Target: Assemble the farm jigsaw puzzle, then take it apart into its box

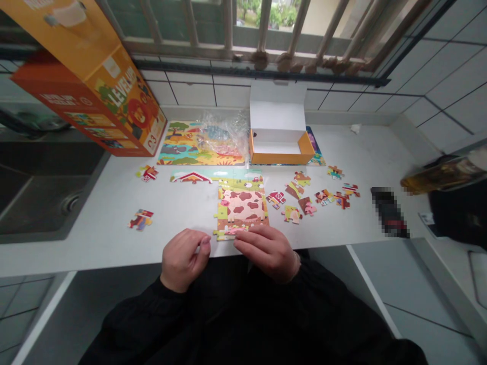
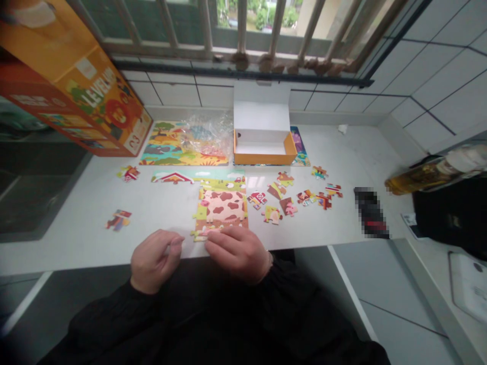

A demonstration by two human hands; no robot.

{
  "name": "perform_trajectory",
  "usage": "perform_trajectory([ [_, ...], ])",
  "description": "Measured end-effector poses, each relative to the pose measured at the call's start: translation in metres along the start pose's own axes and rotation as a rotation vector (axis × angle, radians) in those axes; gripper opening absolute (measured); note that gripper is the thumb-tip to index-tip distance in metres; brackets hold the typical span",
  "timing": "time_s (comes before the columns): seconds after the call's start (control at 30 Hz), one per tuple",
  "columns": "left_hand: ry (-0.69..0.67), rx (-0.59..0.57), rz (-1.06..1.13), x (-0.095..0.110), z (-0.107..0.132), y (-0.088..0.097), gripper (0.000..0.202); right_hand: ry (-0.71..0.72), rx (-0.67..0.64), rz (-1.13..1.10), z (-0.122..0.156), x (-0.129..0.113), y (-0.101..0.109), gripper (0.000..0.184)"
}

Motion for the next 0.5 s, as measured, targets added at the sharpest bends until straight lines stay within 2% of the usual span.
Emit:
perform_trajectory([
  [0.1, 0.000, -0.008, 0.010, 0.002, -0.004, 0.000, 0.010, 0.057, -0.083, 0.009, -0.010, -0.002, -0.025, 0.020],
  [0.17, 0.008, -0.031, 0.015, 0.002, -0.007, -0.002, 0.007, 0.016, -0.146, 0.007, -0.008, 0.002, -0.031, 0.017],
  [0.4, 0.147, -0.159, -0.014, -0.005, -0.016, -0.012, 0.025, -0.302, -0.174, 0.070, 0.019, 0.029, -0.015, 0.015],
  [0.5, 0.169, -0.224, -0.056, -0.008, -0.020, -0.016, 0.029, -0.357, -0.230, 0.105, 0.026, 0.035, -0.015, 0.016],
])
Point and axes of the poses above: each hand's wrist, its own z-axis away from the middle knuckle, its own y-axis out of the back of the hand, x = y × z, the point moved 4 cm from there along -z, towards the middle knuckle, and after that the axes turned 15 degrees about z, right-handed, at the moved point
